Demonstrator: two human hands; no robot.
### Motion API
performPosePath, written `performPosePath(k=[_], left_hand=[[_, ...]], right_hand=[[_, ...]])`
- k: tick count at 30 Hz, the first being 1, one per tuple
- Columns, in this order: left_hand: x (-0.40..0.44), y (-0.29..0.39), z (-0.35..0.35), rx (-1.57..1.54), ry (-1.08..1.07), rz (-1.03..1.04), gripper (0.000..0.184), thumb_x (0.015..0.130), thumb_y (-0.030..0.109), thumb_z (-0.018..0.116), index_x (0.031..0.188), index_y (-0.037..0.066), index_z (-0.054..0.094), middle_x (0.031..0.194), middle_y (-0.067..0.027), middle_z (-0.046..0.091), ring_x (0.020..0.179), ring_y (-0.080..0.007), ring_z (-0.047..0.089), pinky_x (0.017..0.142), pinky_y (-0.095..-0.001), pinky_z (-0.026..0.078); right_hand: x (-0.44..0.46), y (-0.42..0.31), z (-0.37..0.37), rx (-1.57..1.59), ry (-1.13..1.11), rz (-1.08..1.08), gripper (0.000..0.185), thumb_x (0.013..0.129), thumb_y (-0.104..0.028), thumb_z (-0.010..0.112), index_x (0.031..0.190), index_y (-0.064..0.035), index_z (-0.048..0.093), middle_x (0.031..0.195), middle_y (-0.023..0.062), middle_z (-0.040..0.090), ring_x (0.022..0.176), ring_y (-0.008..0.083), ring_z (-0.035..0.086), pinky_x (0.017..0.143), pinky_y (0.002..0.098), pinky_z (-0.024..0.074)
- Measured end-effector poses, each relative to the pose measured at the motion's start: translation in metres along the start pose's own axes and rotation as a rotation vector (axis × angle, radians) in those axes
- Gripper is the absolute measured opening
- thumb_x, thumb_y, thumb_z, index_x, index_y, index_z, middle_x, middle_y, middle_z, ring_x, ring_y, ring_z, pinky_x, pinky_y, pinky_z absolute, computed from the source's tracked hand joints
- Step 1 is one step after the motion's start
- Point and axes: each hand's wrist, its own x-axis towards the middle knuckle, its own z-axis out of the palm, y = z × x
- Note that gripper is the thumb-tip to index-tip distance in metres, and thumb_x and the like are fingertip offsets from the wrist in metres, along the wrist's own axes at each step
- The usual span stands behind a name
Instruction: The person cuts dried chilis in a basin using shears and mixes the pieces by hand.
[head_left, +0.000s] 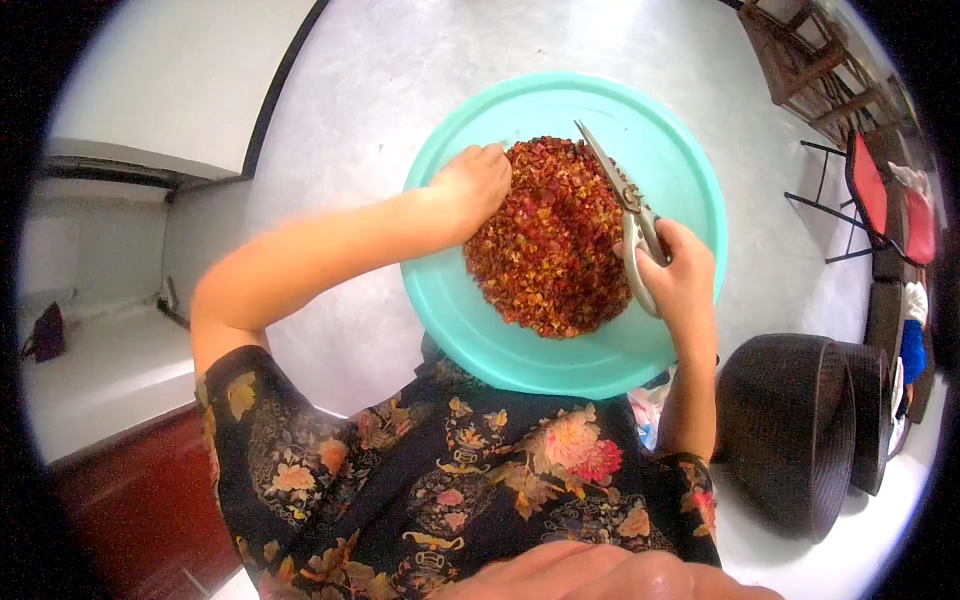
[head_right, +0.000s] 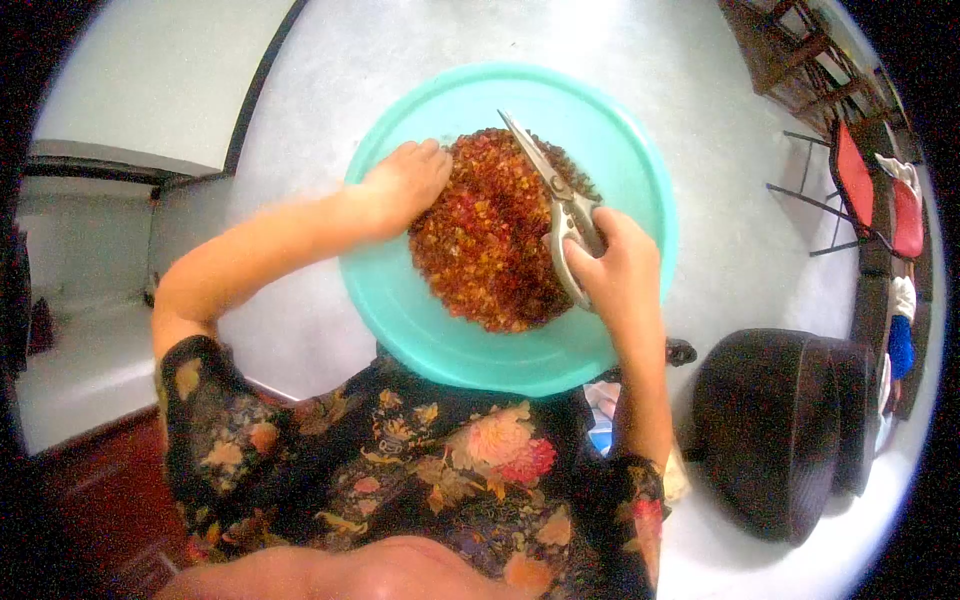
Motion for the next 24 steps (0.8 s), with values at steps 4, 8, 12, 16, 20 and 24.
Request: performPosePath(k=[4,8,12,16,20,24], left_hand=[[0.002,0.007,0.009,0.062,0.054,-0.065,0.036,0.075,0.011,0.066,0.109,-0.002,0.063,0.108,-0.0111,0.058,0.103,-0.0248,0.053,0.085,-0.0308,0.042],[0.016,0.008,0.020,0.007,0.002,-0.113,0.024,0.078,0.012,0.066,0.101,0.003,0.066,0.102,-0.0103,0.063,0.099,-0.0247,0.057,0.082,-0.0315,0.046],[0.026,0.002,0.026,-0.144,-0.055,-0.156,0.017,0.076,0.011,0.070,0.092,0.008,0.071,0.088,-0.0074,0.069,0.091,-0.0265,0.067,0.071,-0.0379,0.053],[0.019,-0.002,-0.004,-0.620,0.001,-0.266,0.016,0.084,0.007,0.063,0.099,0.002,0.067,0.098,-0.0196,0.069,0.105,-0.0369,0.065,0.089,-0.0463,0.054],[0.016,0.009,-0.012,-0.795,0.246,-0.189,0.021,0.085,0.008,0.064,0.106,0.003,0.065,0.101,-0.0188,0.068,0.103,-0.0363,0.065,0.090,-0.0454,0.053],[0.009,0.011,-0.011,-0.999,0.434,-0.229,0.026,0.084,0.007,0.066,0.110,0.004,0.065,0.104,-0.0183,0.067,0.102,-0.0369,0.064,0.091,-0.0457,0.052]], right_hand=[[0.000,0.004,0.003,0.038,0.012,0.005,0.029,0.077,-0.023,0.074,0.085,0.0022,0.061,0.079,0.0209,0.061,0.071,0.0358,0.061,0.067,0.0425,0.0476],[0.000,0.002,0.002,0.013,0.013,-0.030,0.029,0.077,-0.023,0.074,0.084,0.0019,0.061,0.078,0.0204,0.060,0.070,0.0351,0.060,0.066,0.0424,0.0475],[0.000,-0.002,0.001,0.025,0.005,-0.042,0.029,0.077,-0.023,0.073,0.085,0.0017,0.061,0.078,0.0203,0.060,0.070,0.0352,0.060,0.067,0.0423,0.0475],[-0.001,0.002,0.005,0.042,0.017,-0.047,0.029,0.077,-0.023,0.073,0.085,0.0018,0.060,0.078,0.0205,0.059,0.070,0.0354,0.060,0.067,0.0422,0.0476],[-0.001,0.005,0.005,0.016,0.030,-0.051,0.029,0.077,-0.023,0.073,0.085,0.0019,0.059,0.078,0.0205,0.059,0.069,0.0349,0.060,0.066,0.0420,0.0475],[-0.003,0.003,0.005,0.046,0.021,-0.016,0.031,0.077,-0.024,0.075,0.085,0.0018,0.060,0.077,0.0205,0.059,0.068,0.0340,0.059,0.065,0.0414,0.0470]])
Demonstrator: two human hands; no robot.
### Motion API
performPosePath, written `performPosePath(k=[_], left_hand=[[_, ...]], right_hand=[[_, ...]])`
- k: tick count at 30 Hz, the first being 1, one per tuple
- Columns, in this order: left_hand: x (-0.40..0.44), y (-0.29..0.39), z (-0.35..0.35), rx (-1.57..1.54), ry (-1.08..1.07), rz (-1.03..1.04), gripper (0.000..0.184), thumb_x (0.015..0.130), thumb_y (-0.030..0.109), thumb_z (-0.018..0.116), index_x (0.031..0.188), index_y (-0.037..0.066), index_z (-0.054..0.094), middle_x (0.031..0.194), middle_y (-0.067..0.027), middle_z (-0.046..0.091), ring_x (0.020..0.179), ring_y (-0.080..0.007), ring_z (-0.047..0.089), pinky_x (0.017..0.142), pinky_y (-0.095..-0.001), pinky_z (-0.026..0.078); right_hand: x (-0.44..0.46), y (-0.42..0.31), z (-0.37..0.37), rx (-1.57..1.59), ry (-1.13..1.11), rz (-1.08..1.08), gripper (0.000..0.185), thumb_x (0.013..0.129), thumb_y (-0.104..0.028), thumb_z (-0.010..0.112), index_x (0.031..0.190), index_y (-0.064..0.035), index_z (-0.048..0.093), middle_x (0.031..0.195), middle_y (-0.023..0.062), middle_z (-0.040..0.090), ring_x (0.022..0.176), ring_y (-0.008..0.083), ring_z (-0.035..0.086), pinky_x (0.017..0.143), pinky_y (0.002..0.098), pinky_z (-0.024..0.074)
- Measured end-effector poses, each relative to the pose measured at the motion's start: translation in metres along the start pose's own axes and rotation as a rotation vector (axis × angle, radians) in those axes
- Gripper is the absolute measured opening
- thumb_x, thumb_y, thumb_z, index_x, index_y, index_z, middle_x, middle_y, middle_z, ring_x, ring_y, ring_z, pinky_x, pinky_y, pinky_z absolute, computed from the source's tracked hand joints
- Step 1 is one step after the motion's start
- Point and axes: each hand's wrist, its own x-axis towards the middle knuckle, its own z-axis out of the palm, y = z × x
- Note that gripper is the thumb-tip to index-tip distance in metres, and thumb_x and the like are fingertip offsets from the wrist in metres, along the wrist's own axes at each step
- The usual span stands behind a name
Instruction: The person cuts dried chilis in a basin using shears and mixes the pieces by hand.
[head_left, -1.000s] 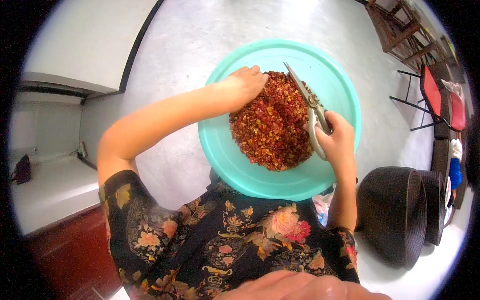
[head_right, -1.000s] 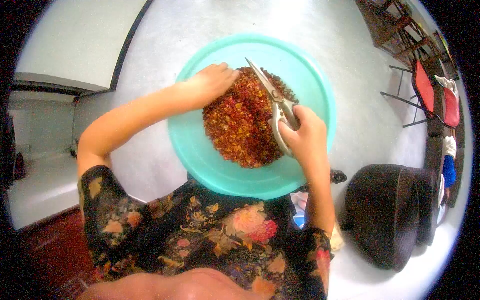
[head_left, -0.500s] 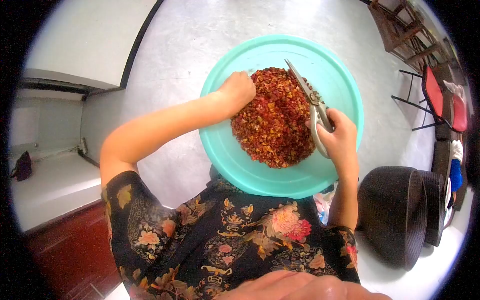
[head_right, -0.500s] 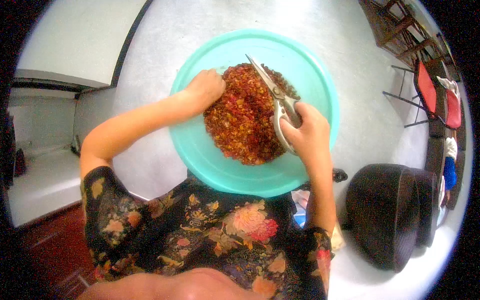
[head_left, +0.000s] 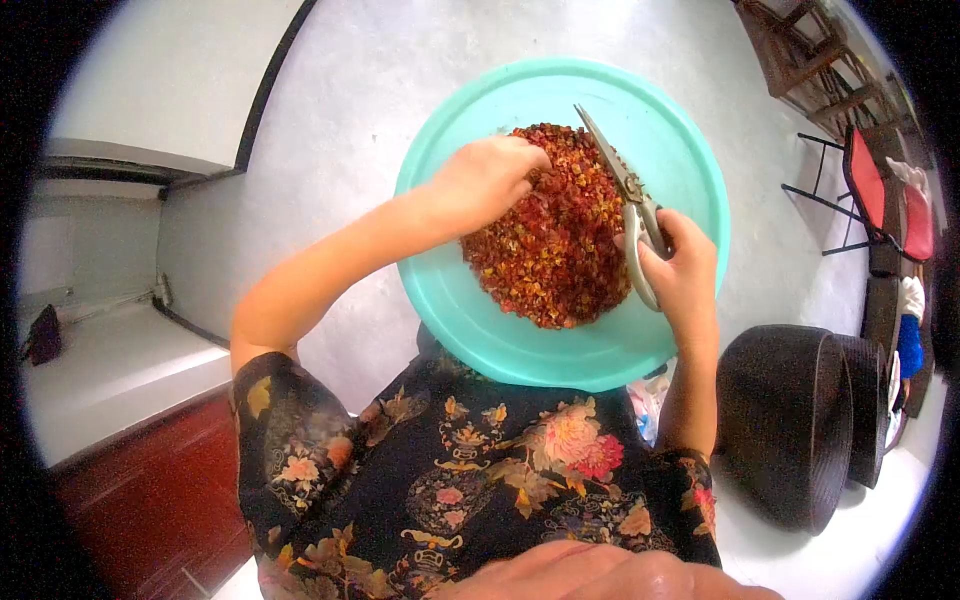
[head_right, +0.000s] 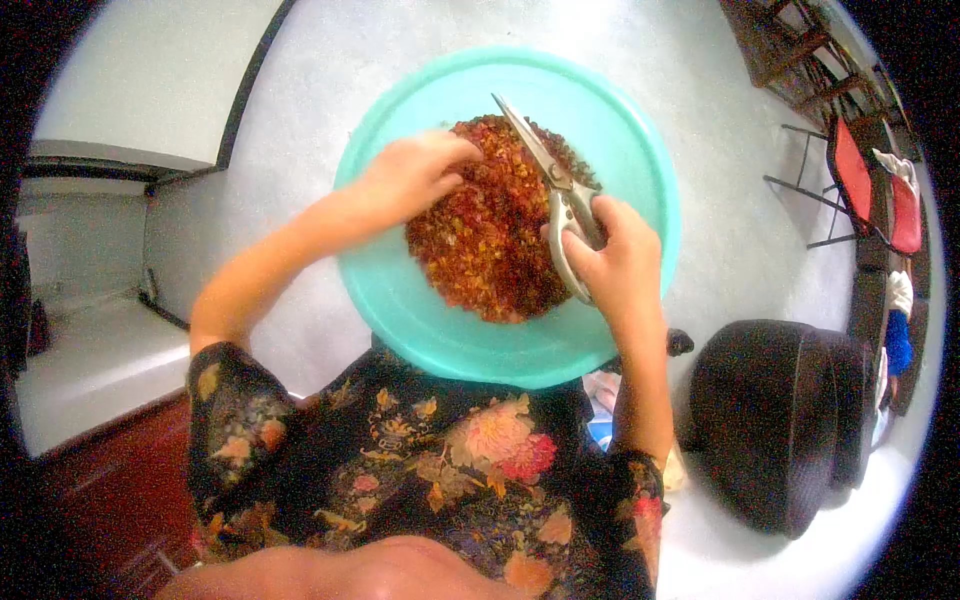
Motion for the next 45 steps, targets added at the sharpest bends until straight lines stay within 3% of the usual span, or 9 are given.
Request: performPosePath(k=[7,11,23,25,26,28,32,38,45], left_hand=[[-0.030,0.009,0.009,-0.082,-0.017,-0.087,0.045,0.079,0.005,0.074,0.121,0.004,0.059,0.111,-0.0195,0.057,0.102,-0.0401,0.061,0.090,-0.0463,0.052],[-0.027,0.011,0.025,-0.161,-0.007,-0.076,0.042,0.080,0.007,0.077,0.118,0.004,0.060,0.118,-0.0182,0.057,0.107,-0.0385,0.061,0.092,-0.0441,0.052],[-0.009,0.017,0.041,-0.142,0.095,0.202,0.028,0.078,0.006,0.075,0.105,0.006,0.067,0.099,-0.0158,0.063,0.094,-0.0338,0.064,0.083,-0.0406,0.053],[-0.006,0.017,0.027,-0.562,0.087,-0.079,0.024,0.084,0.008,0.072,0.108,0.002,0.070,0.095,-0.0155,0.068,0.090,-0.0263,0.066,0.082,-0.0354,0.054],[-0.006,0.015,0.022,-0.559,0.089,-0.075,0.024,0.084,0.008,0.072,0.108,0.002,0.070,0.095,-0.0155,0.068,0.090,-0.0263,0.066,0.082,-0.0354,0.054],[-0.004,0.012,0.010,-1.178,-0.054,-0.465,0.035,0.089,0.015,0.073,0.121,0.000,0.068,0.107,-0.0101,0.071,0.091,-0.0194,0.066,0.084,-0.0288,0.053],[-0.006,0.012,0.009,-1.566,0.049,-0.633,0.035,0.097,0.012,0.065,0.126,-0.006,0.061,0.116,-0.0124,0.066,0.106,-0.0187,0.063,0.093,-0.0309,0.055],[-0.007,0.027,-0.003,-1.711,0.108,-0.659,0.034,0.100,0.006,0.059,0.131,-0.007,0.055,0.119,-0.0115,0.063,0.112,-0.0185,0.062,0.097,-0.0283,0.056],[-0.008,0.018,0.008,-1.745,0.080,-0.667,0.024,0.100,0.006,0.059,0.122,-0.004,0.060,0.118,-0.0102,0.064,0.108,-0.0174,0.062,0.095,-0.0271,0.055]], right_hand=[[-0.001,0.004,0.004,0.003,0.020,-0.002,0.033,0.077,-0.026,0.077,0.087,0.0023,0.062,0.077,0.0206,0.059,0.066,0.0334,0.058,0.062,0.0410,0.0460],[-0.002,0.008,0.006,0.011,0.036,-0.030,0.033,0.077,-0.026,0.076,0.086,0.0024,0.062,0.077,0.0205,0.059,0.066,0.0333,0.058,0.062,0.0411,0.0457],[-0.003,0.009,0.004,-0.059,0.001,-0.069,0.033,0.078,-0.027,0.074,0.088,0.0018,0.063,0.078,0.0203,0.060,0.069,0.0338,0.060,0.065,0.0411,0.0475],[-0.004,0.006,0.001,-0.066,0.015,-0.098,0.033,0.078,-0.027,0.074,0.088,0.0019,0.063,0.079,0.0201,0.060,0.069,0.0335,0.060,0.065,0.0413,0.0472],[-0.005,0.001,-0.002,-0.037,-0.036,-0.029,0.034,0.077,-0.027,0.075,0.088,0.0020,0.063,0.079,0.0199,0.060,0.070,0.0342,0.060,0.066,0.0417,0.0475],[-0.004,-0.006,-0.009,-0.009,-0.088,0.036,0.034,0.076,-0.027,0.075,0.089,0.0021,0.062,0.079,0.0198,0.060,0.071,0.0349,0.060,0.067,0.0420,0.0478],[-0.004,-0.002,-0.009,-0.013,-0.133,-0.058,0.041,0.075,-0.032,0.079,0.090,0.0015,0.061,0.082,0.0200,0.059,0.075,0.0364,0.061,0.069,0.0426,0.0480],[-0.008,-0.003,-0.012,-0.099,-0.183,-0.044,0.048,0.074,-0.036,0.082,0.096,0.0023,0.062,0.085,0.0193,0.062,0.080,0.0373,0.063,0.072,0.0437,0.0493],[-0.007,-0.020,-0.020,-0.103,-0.258,-0.043,0.064,0.070,-0.039,0.085,0.112,0.0026,0.059,0.104,0.0209,0.063,0.096,0.0406,0.062,0.084,0.0450,0.0500]])
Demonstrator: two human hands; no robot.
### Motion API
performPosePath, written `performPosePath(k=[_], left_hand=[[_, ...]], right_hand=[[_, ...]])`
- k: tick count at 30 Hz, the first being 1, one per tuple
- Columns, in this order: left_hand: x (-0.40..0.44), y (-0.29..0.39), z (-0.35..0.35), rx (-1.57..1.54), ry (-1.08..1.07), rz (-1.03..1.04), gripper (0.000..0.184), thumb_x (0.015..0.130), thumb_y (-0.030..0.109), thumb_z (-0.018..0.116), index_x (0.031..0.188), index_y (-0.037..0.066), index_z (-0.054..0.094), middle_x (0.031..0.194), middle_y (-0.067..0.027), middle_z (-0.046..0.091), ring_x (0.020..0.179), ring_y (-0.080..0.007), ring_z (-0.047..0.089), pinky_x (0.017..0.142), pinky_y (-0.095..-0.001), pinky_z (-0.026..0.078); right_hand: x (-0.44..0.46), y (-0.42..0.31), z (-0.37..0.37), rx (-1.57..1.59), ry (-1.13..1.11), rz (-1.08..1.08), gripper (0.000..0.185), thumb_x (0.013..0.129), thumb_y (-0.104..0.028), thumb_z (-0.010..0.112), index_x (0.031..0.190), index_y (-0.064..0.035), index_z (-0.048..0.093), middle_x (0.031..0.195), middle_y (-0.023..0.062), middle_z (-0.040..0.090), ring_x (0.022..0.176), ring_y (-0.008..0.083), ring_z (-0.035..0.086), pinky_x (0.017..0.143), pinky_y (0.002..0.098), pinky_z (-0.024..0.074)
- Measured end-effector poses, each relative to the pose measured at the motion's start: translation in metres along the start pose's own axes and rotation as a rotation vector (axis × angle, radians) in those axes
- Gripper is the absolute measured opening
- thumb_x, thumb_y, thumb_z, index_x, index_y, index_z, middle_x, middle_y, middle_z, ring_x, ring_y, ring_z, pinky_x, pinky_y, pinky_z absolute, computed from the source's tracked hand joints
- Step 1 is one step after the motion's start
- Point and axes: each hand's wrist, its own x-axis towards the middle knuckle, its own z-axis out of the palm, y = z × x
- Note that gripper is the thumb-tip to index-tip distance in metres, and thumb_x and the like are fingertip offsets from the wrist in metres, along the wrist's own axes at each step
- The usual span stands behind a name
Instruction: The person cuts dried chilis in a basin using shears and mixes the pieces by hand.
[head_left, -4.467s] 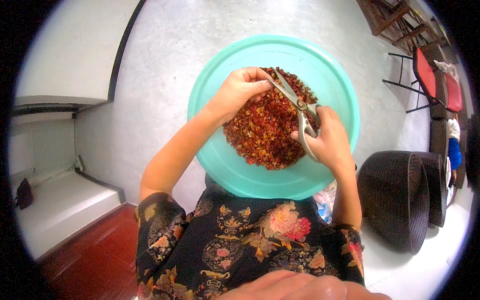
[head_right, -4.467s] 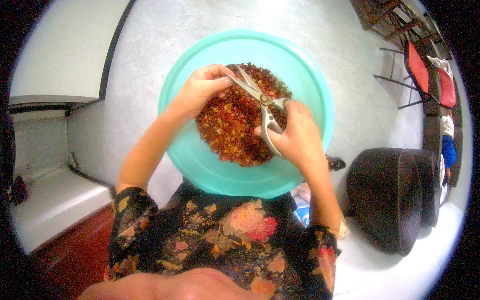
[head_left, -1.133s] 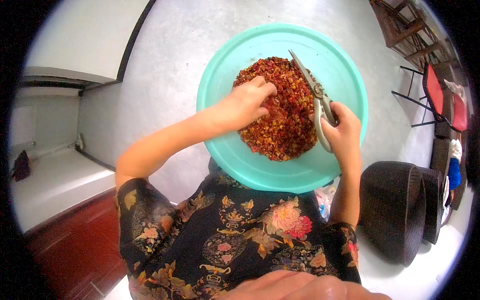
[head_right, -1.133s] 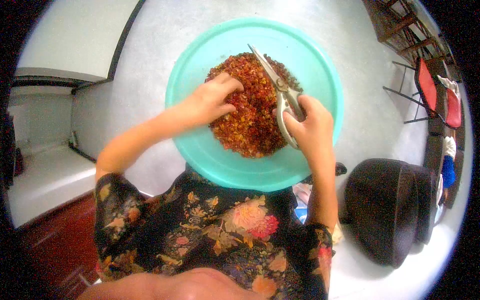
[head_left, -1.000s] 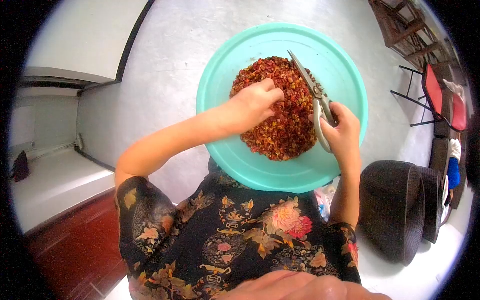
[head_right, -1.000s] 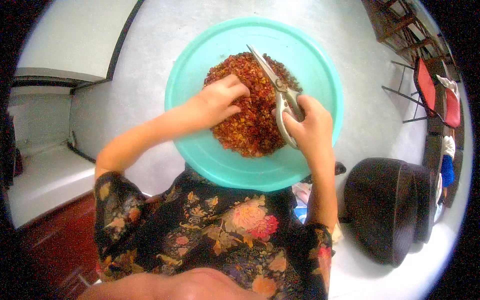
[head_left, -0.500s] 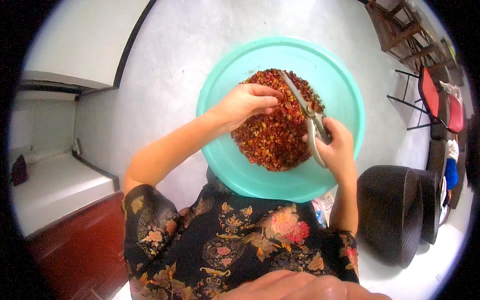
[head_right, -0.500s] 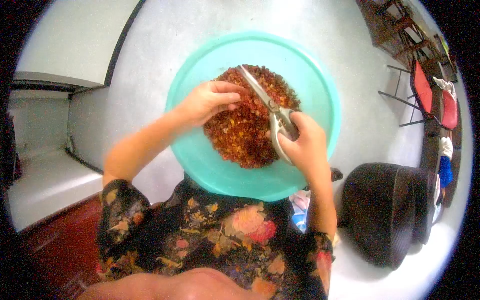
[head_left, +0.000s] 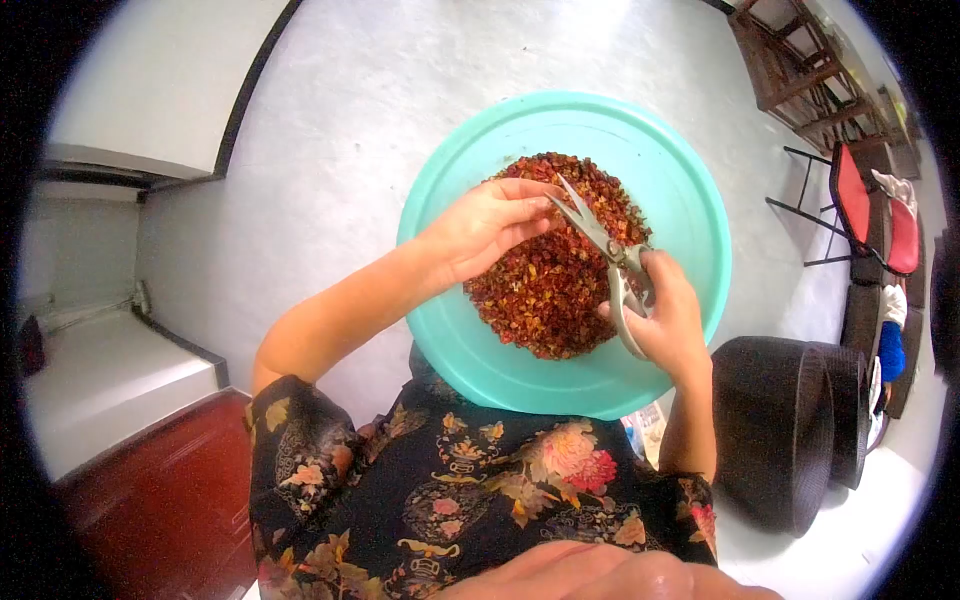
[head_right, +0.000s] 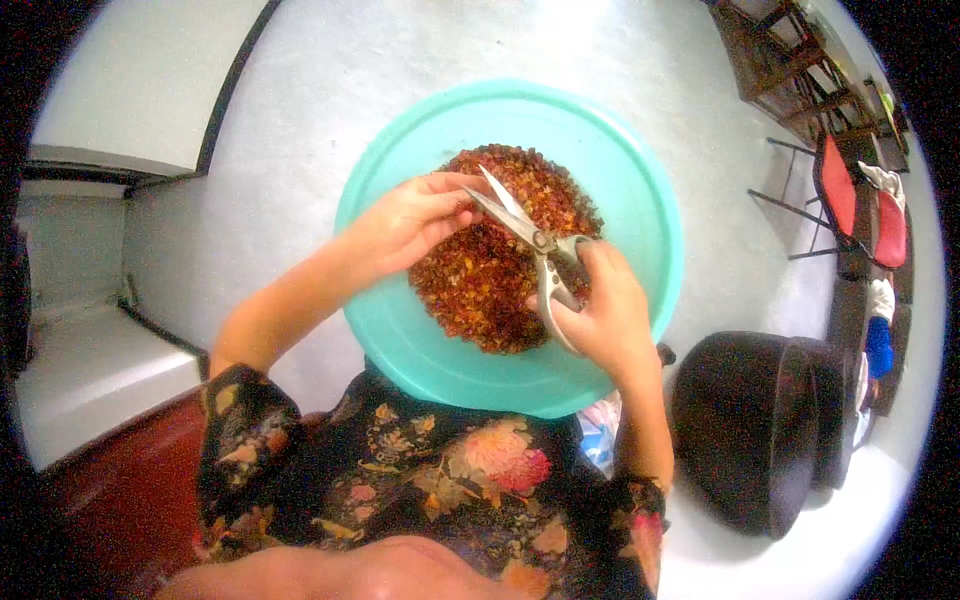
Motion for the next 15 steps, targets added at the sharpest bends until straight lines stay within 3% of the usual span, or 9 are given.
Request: performPosePath(k=[5,11,13,15], left_hand=[[-0.0030,-0.0028,-0.0002,0.003,-0.018,0.058,0.014,0.099,0.007,0.060,0.111,0.002,0.062,0.114,-0.0091,0.066,0.105,-0.0156,0.062,0.093,-0.0268,0.053],[-0.0022,-0.0092,-0.0014,-0.020,-0.031,0.036,0.013,0.100,0.007,0.059,0.111,0.001,0.061,0.114,-0.0098,0.066,0.105,-0.0182,0.063,0.096,-0.0292,0.054],[-0.0044,-0.0084,-0.0002,-0.043,-0.036,0.029,0.013,0.100,0.007,0.059,0.111,0.000,0.061,0.114,-0.0102,0.066,0.104,-0.0184,0.063,0.096,-0.0295,0.054],[-0.0043,-0.0089,-0.0016,-0.066,-0.043,0.022,0.013,0.100,0.007,0.059,0.111,0.000,0.061,0.114,-0.0105,0.066,0.104,-0.0187,0.064,0.096,-0.0298,0.054]], right_hand=[[0.0012,-0.0078,-0.0053,-0.061,-0.027,-0.015,0.067,0.069,-0.039,0.085,0.114,0.0035,0.058,0.109,0.0216,0.062,0.103,0.0404,0.060,0.087,0.0455,0.0493],[0.0003,-0.0040,-0.0001,-0.114,-0.011,-0.097,0.064,0.068,-0.032,0.085,0.111,0.0050,0.056,0.101,0.0216,0.059,0.095,0.0398,0.060,0.084,0.0444,0.0487],[0.0000,-0.0032,0.0007,-0.115,-0.034,-0.075,0.047,0.071,-0.025,0.075,0.105,0.0025,0.056,0.100,0.0213,0.058,0.097,0.0406,0.058,0.084,0.0481,0.0489],[-0.0002,-0.0037,0.0014,-0.109,-0.042,-0.052,0.046,0.071,-0.024,0.075,0.103,0.0023,0.057,0.099,0.0211,0.059,0.095,0.0405,0.059,0.083,0.0480,0.0492]])
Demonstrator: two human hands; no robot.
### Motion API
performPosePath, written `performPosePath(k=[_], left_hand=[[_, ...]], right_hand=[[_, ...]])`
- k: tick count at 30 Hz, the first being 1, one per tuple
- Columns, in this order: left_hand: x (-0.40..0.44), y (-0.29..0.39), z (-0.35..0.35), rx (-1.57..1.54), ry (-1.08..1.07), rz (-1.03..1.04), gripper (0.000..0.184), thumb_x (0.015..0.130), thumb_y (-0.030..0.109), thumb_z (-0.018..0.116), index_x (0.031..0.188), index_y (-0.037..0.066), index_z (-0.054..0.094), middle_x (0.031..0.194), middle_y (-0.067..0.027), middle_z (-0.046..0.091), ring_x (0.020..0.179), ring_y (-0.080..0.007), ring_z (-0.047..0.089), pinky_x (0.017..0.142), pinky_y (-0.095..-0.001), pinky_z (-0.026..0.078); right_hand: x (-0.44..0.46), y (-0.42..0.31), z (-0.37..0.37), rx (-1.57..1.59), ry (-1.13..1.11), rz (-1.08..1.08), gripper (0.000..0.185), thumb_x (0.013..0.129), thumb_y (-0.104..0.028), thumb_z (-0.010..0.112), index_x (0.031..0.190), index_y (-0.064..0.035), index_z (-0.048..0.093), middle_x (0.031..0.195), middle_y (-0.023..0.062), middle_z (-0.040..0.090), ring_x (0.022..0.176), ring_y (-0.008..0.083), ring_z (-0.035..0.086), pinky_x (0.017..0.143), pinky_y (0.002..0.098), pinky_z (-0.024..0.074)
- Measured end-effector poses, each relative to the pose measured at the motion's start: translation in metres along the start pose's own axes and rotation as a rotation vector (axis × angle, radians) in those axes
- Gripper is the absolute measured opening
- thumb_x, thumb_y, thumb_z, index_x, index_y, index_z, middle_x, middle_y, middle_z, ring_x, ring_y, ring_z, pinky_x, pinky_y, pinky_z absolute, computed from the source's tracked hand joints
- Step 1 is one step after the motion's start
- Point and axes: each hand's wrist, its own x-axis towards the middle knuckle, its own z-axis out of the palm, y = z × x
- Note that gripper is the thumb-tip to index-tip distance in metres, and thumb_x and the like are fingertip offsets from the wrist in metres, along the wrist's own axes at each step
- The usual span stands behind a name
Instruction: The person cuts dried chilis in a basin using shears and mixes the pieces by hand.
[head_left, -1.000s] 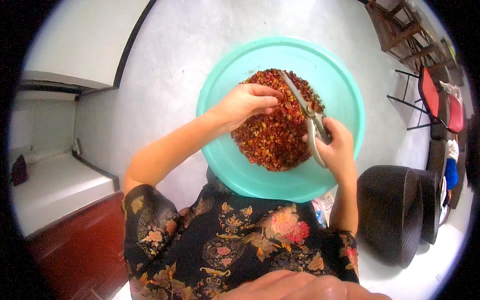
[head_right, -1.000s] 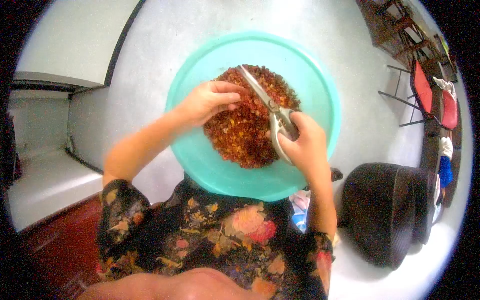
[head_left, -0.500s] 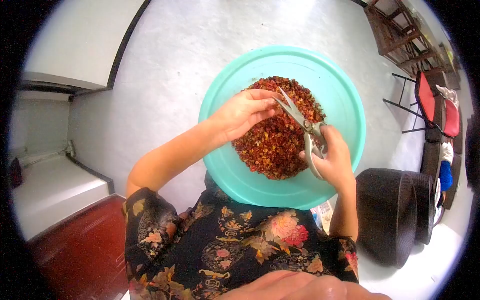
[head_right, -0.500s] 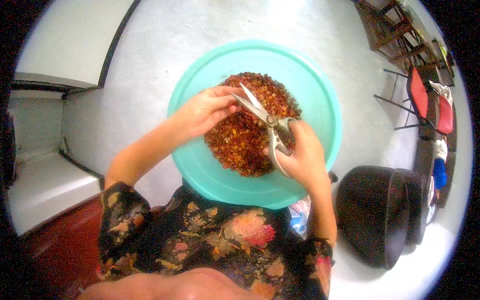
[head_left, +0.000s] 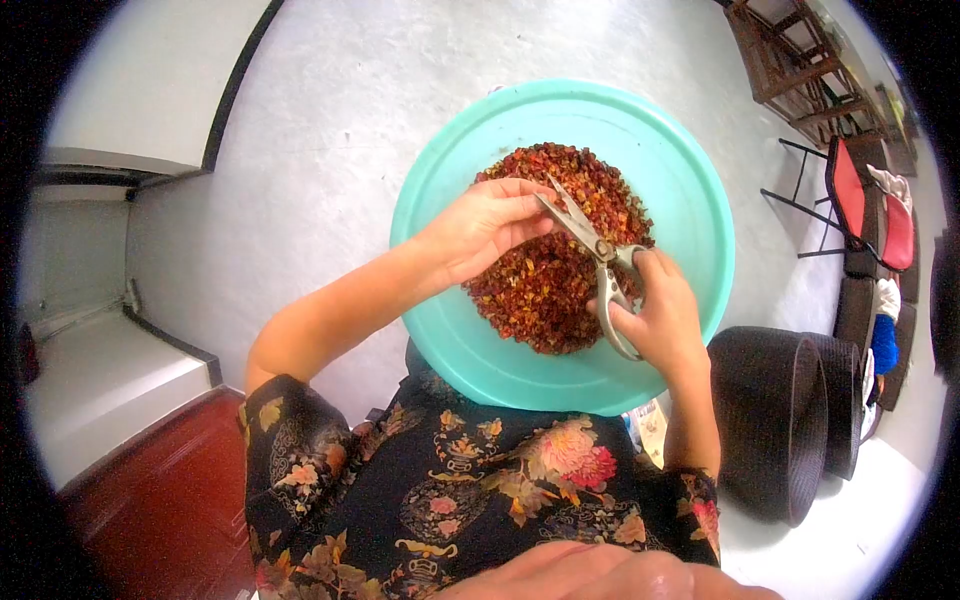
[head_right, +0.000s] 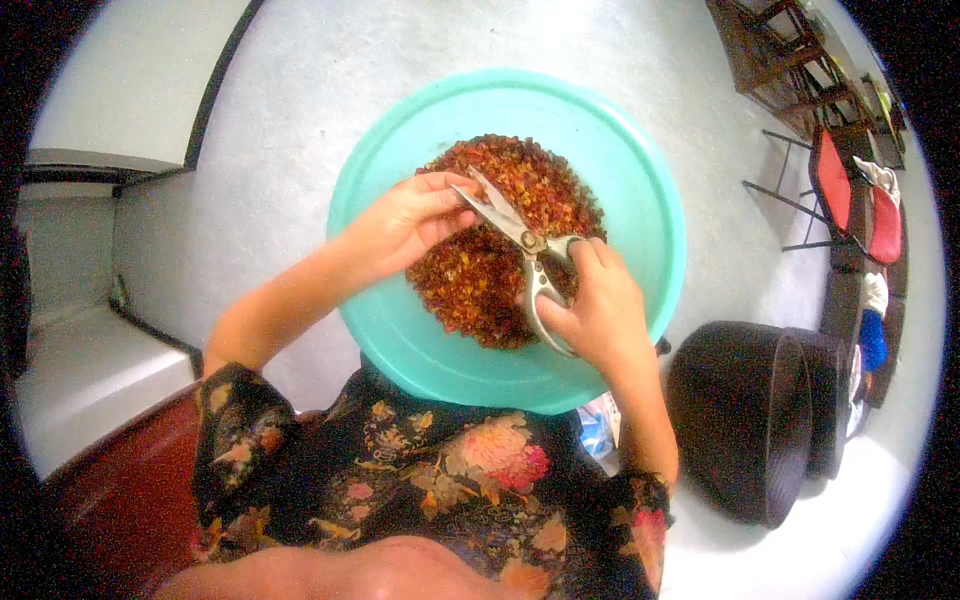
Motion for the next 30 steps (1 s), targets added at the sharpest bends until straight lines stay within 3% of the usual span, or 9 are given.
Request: performPosePath(k=[12,14,17,20,25,30], left_hand=[[0.007,-0.003,-0.009,-0.021,-0.006,-0.056,0.019,0.099,0.004,0.059,0.117,-0.003,0.056,0.113,-0.0129,0.064,0.105,-0.0202,0.066,0.093,-0.0271,0.058],[0.006,-0.002,-0.007,-0.008,0.091,-0.072,0.022,0.097,0.001,0.060,0.118,-0.002,0.054,0.112,-0.0124,0.063,0.104,-0.0213,0.066,0.093,-0.0275,0.058],[0.007,-0.003,-0.010,-0.061,0.084,-0.071,0.024,0.096,0.000,0.062,0.118,-0.002,0.053,0.112,-0.0127,0.062,0.104,-0.0222,0.066,0.093,-0.0277,0.058],[0.010,-0.004,-0.012,-0.127,0.091,-0.044,0.022,0.097,0.000,0.061,0.117,-0.002,0.054,0.112,-0.0129,0.062,0.102,-0.0221,0.066,0.093,-0.0280,0.058],[0.008,-0.004,-0.011,-0.187,0.005,-0.036,0.021,0.096,-0.001,0.061,0.116,-0.001,0.055,0.113,-0.0127,0.063,0.103,-0.0218,0.066,0.093,-0.0280,0.058],[0.010,-0.009,-0.011,-0.163,-0.026,-0.029,0.017,0.097,-0.001,0.059,0.114,0.001,0.059,0.113,-0.0116,0.064,0.106,-0.0213,0.064,0.097,-0.0302,0.056]], right_hand=[[-0.002,0.001,0.001,-0.039,0.032,0.012,0.030,0.072,-0.019,0.078,0.088,0.0010,0.062,0.086,0.0200,0.064,0.082,0.0395,0.064,0.075,0.0468,0.0522],[-0.002,0.003,0.002,-0.037,0.017,0.015,0.029,0.072,-0.019,0.078,0.087,0.0011,0.062,0.085,0.0201,0.064,0.080,0.0396,0.064,0.074,0.0468,0.0524],[0.000,0.004,0.003,-0.012,0.035,0.009,0.032,0.073,-0.023,0.079,0.087,0.0014,0.063,0.082,0.0198,0.064,0.078,0.0401,0.064,0.072,0.0460,0.0526],[0.003,-0.003,-0.007,0.040,-0.063,0.138,0.043,0.073,-0.031,0.080,0.093,0.0023,0.063,0.088,0.0211,0.064,0.083,0.0406,0.064,0.075,0.0456,0.0520],[0.004,-0.005,-0.009,0.090,-0.128,0.099,0.065,0.074,-0.045,0.081,0.110,0.0038,0.058,0.107,0.0235,0.061,0.103,0.0414,0.059,0.087,0.0470,0.0478],[0.003,-0.003,-0.005,0.097,-0.113,0.056,0.066,0.073,-0.047,0.082,0.108,0.0038,0.058,0.104,0.0234,0.061,0.101,0.0419,0.058,0.088,0.0473,0.0474]])
